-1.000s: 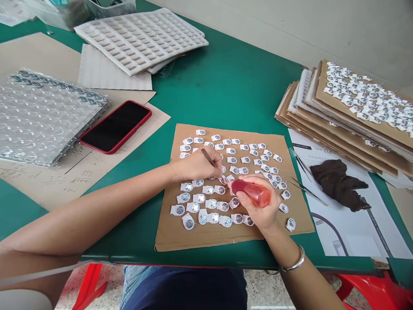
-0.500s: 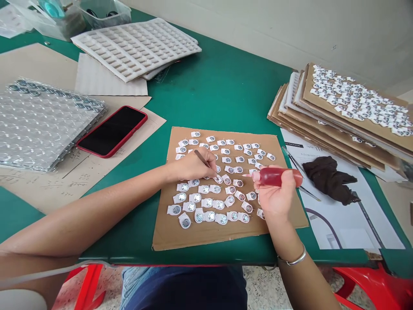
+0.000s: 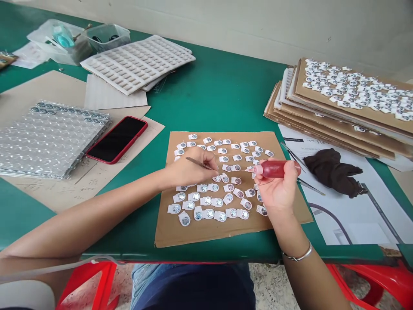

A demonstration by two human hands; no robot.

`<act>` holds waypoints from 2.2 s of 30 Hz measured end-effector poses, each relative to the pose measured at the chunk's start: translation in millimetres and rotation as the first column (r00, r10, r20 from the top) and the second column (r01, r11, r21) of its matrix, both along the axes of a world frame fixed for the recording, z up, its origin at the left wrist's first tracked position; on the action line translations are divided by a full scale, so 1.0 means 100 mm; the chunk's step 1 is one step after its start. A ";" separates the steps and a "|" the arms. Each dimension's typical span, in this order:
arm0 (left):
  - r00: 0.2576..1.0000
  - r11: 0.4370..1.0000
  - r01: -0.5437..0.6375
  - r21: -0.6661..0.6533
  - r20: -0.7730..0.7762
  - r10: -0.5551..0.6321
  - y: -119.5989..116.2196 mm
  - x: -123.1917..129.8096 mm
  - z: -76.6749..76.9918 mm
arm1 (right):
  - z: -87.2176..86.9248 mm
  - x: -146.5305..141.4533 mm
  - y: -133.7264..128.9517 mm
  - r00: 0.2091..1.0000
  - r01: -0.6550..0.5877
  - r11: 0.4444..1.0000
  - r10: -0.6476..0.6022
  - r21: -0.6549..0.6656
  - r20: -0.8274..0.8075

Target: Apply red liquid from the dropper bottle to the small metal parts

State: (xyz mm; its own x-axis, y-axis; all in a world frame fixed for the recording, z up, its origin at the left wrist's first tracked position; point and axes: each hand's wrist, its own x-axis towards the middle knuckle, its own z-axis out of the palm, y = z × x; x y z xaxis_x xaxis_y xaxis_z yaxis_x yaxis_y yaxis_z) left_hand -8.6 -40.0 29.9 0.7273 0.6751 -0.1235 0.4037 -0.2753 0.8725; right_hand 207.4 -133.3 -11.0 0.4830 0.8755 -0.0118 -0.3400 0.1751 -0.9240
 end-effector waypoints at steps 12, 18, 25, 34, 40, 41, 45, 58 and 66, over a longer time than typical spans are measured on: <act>0.998 0.954 0.033 0.296 0.039 -0.047 -0.47 -0.27 -0.17 | 0.58 -0.14 0.09 0.959 -0.228 0.971 0.237 -0.076 0.158; 0.993 0.946 0.021 0.325 0.106 -0.058 -0.49 -0.27 -0.24 | 0.50 -0.32 0.17 0.960 -0.120 0.993 0.118 -0.009 0.256; 0.988 0.934 0.026 0.356 0.133 -0.078 -0.47 -0.26 -0.32 | 0.37 -0.33 0.16 0.972 -0.081 0.996 0.084 -0.021 0.220; 0.978 0.921 0.068 0.383 0.157 -0.138 -0.47 -0.25 -0.39 | 0.35 -0.31 0.15 0.961 -0.065 0.998 0.060 0.008 0.269; 0.976 0.888 0.151 0.434 0.076 -0.203 -0.49 -0.27 -0.29 | 0.34 -0.30 0.14 0.949 -0.067 0.998 0.070 -0.022 0.306; 0.974 0.878 0.167 0.448 0.060 -0.216 -0.50 -0.27 -0.27 | 0.32 -0.29 0.14 0.947 -0.065 0.997 0.073 -0.036 0.312; 0.968 0.805 0.220 0.551 -0.017 -0.252 -0.53 -0.26 -0.27 | 0.24 -0.30 0.15 0.922 -0.063 0.996 0.084 -0.067 0.378; 0.938 0.373 0.327 0.868 -0.252 -0.236 -0.72 -0.20 -0.38 | 0.18 -0.55 0.11 0.607 -0.173 0.980 0.183 -0.097 0.773; 0.940 0.367 0.321 0.873 -0.248 -0.234 -0.74 -0.20 -0.38 | 0.17 -0.56 0.12 0.533 -0.156 0.981 0.180 -0.114 0.827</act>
